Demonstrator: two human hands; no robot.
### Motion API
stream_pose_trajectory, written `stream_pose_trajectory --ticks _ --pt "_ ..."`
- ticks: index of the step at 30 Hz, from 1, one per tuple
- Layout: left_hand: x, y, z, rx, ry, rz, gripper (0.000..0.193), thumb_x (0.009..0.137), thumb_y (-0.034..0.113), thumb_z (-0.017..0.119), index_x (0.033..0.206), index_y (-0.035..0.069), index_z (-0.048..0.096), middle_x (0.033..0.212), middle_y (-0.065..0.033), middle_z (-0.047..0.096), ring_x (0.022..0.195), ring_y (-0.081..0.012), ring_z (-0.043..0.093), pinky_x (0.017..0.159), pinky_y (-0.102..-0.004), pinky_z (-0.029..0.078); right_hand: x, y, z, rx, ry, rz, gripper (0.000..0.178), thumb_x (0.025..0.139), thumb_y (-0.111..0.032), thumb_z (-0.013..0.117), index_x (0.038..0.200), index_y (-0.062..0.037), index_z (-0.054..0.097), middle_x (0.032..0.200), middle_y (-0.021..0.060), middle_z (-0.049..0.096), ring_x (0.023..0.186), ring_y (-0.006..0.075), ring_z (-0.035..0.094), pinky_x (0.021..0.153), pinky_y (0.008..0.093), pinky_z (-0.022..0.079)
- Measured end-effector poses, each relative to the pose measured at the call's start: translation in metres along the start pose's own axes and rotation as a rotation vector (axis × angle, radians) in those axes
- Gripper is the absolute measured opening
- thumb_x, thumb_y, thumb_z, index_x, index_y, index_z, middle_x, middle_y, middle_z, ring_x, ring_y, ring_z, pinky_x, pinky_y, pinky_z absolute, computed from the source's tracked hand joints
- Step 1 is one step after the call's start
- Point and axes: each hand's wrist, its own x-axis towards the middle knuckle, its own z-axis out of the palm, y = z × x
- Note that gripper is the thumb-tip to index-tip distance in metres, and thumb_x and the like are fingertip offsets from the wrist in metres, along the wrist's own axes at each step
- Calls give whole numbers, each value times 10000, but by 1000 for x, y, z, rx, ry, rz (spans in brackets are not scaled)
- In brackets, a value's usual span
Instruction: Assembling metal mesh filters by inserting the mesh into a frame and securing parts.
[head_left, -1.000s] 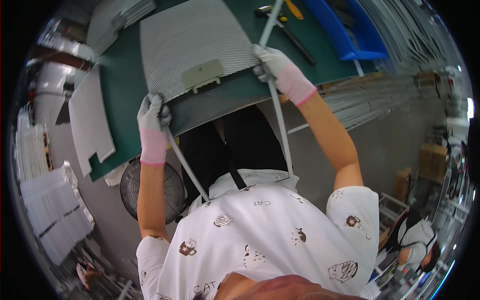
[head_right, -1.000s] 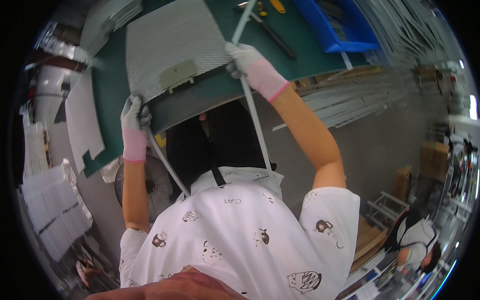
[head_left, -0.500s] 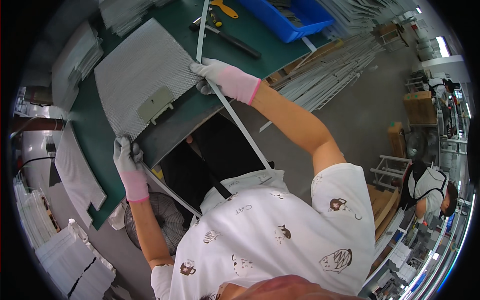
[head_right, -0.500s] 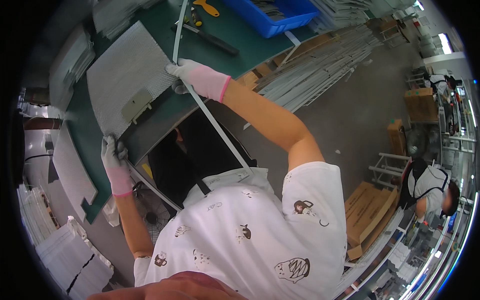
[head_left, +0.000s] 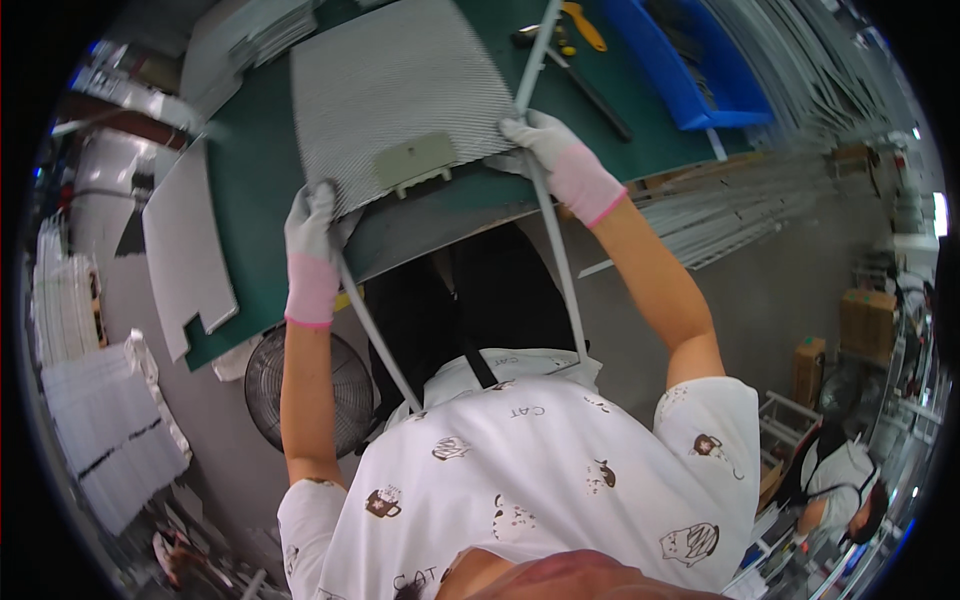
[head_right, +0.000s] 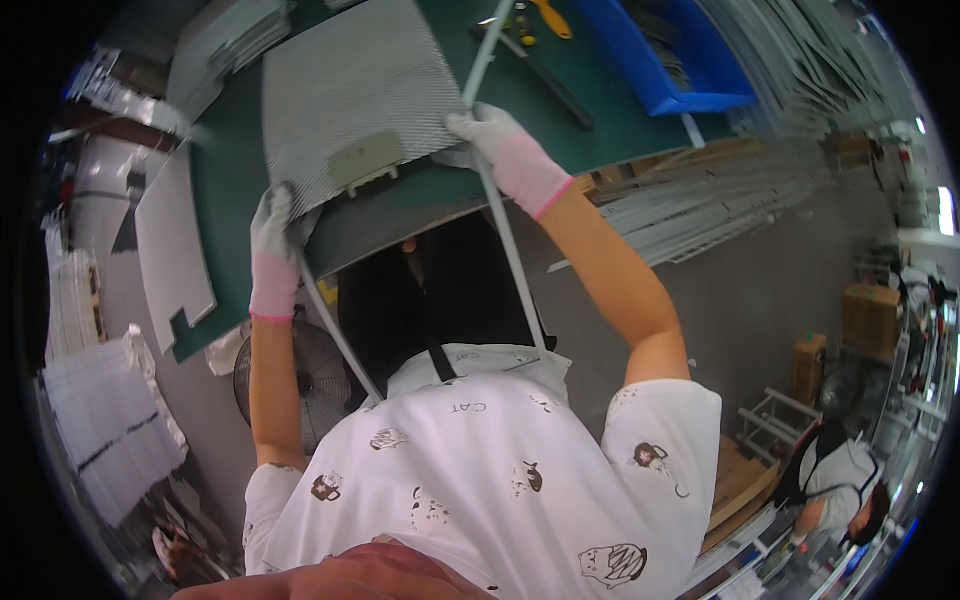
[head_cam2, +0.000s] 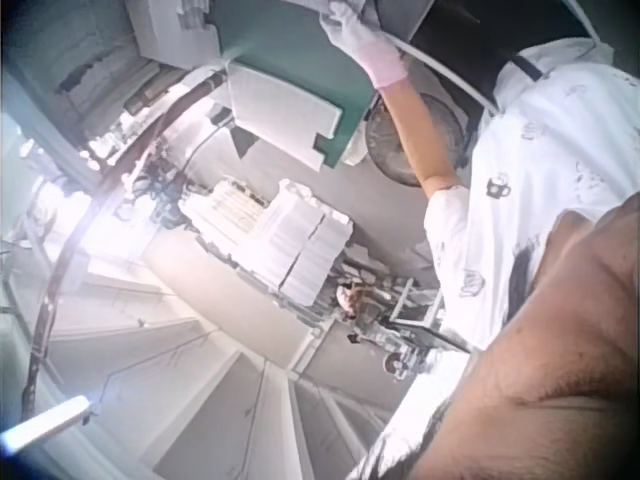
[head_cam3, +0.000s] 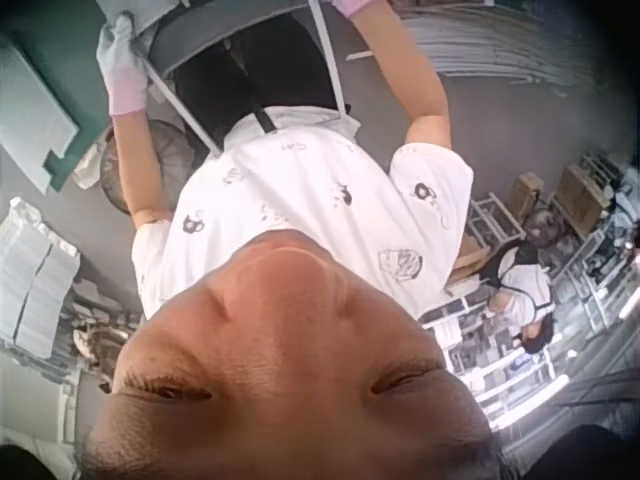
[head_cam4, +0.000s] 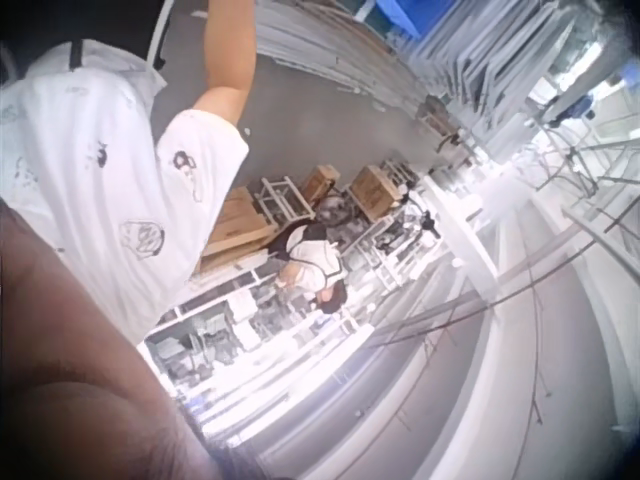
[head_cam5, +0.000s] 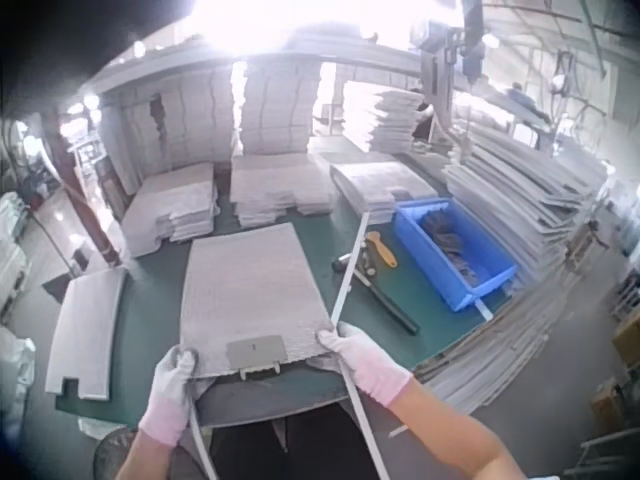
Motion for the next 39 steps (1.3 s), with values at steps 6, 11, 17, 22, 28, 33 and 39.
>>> stream_pose_trajectory --ticks 6,11,17,22,28,33,39 --pt "3 -6 -13 -105 -105 -50 188 902 155 565 1034 21 574 963 -35 599 911 -135 578 799 -309 512 -16 -15 -10 89 -112 43 355 905 -86 537 1228 35 454 1158 118 541 1042 217 575 947 435 505" --pt "-13 4 2 16 -13 -44 283 917 195 598 1107 -13 576 987 -37 597 924 -90 553 761 -277 505 -19 -10 3 0 -34 -23 275 833 -57 531 1098 14 535 1004 80 569 938 184 574 866 335 497" --pt "-13 6 -2 116 19 -102 203 954 169 536 1051 -8 563 973 -51 602 925 -127 579 887 -282 473 -5 -9 -1 -148 -102 -100 339 813 -68 553 1134 40 534 990 55 589 883 162 583 849 277 479" --pt "-42 8 -20 21 -55 125 324 934 98 531 1208 -73 498 1107 -74 563 1006 -136 534 921 -291 420 -18 -20 9 -56 -268 -84 519 881 -66 608 1329 79 389 1184 117 571 1098 187 570 970 316 472" --pt "-90 98 -18 75 -25 539 441 869 170 614 1216 -55 459 1067 -36 499 926 -102 452 930 -268 359 -100 -131 76 -391 -421 -473 513 894 -117 597 1320 87 398 1185 123 575 1078 165 551 934 290 443" --pt "-43 181 8 918 -95 1462 266 865 -72 525 1114 -5 590 817 -60 448 754 -180 471 772 -310 445 -102 -207 107 -321 -418 -667 576 840 -227 700 1268 81 465 1106 122 617 948 168 621 849 276 509" --pt "1 194 67 452 -84 1215 187 878 -8 569 1043 5 656 841 -51 595 671 -109 482 633 -222 394 -36 -196 83 -401 -31 -1091 485 777 -313 761 1028 77 620 849 90 664 746 119 615 658 266 499"
